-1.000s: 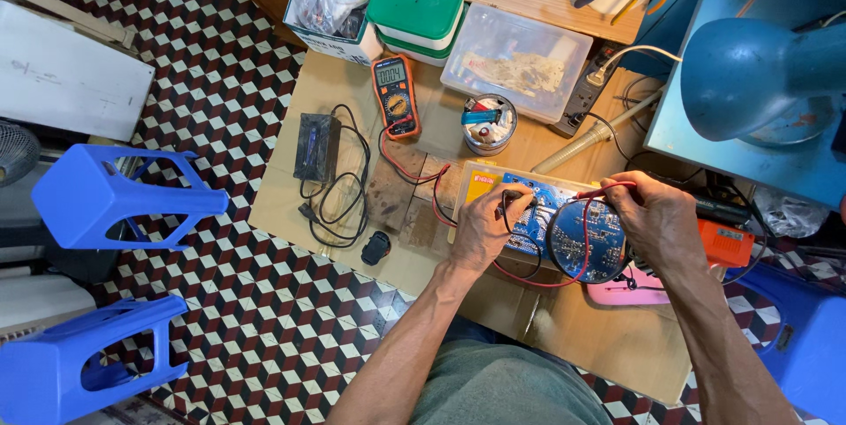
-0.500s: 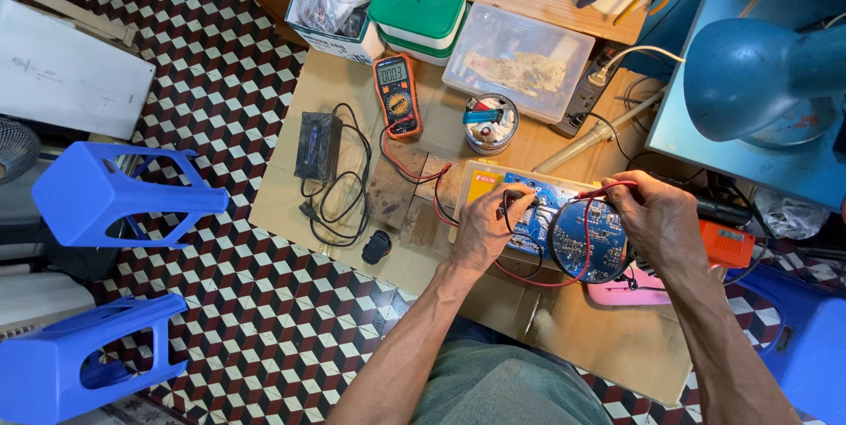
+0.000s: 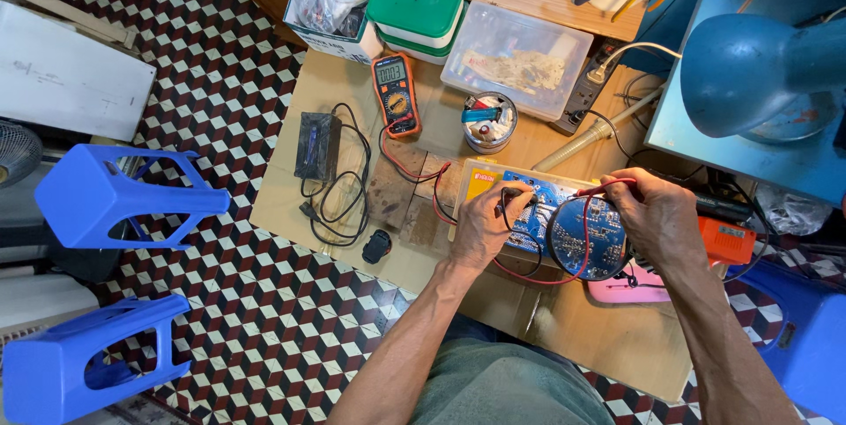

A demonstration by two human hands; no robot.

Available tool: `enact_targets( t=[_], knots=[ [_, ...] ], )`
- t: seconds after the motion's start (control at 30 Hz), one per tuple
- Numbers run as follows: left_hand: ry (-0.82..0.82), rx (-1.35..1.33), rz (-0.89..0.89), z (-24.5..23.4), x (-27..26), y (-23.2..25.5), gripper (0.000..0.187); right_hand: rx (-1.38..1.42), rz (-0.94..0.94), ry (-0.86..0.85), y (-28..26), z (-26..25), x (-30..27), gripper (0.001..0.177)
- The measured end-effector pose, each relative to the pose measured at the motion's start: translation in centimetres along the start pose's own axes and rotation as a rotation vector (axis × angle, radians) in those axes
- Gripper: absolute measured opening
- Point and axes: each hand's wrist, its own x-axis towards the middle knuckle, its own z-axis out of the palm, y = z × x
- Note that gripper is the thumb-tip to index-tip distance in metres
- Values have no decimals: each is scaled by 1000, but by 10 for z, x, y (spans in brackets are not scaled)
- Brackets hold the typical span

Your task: The person uses a multimeter to test various points on a blue circuit board. They hold the probes against different components while observing the multimeter display, occasionally adjusting the probes to different locations on the board.

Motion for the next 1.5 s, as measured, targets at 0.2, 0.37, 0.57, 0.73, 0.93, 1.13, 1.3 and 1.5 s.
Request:
enact_targets(
  t=[0.2,0.37,0.57,0.73,0.93,1.13,1.3,1.5],
  knots=[
    [-6,-13,-43,0,1,-1,16,-13,12,-7,2,1,1,26],
    [-14,26,-12,-1,1,1,15,-1,7,-2,2,1,1,26],
    [-18,20,-2,-1,1,1,15,7,20,-15,1,0,1,26],
    [-24,62,69,-1,1,-2,15,9,10,-4,1,0,1,26],
    [-18,37,-1,-1,1,0,15,-12,4,0,2,0,2,27],
    [-11,30,-48,0,2,0,15,5,58,-28,3,0,1,26],
    [23,-2,-6,1,1,-4,15,2,-85,47,3,0,1,24],
    [-7,21,-90,3,1,-12,17,69,-73,63,4,1,0,21]
  ],
)
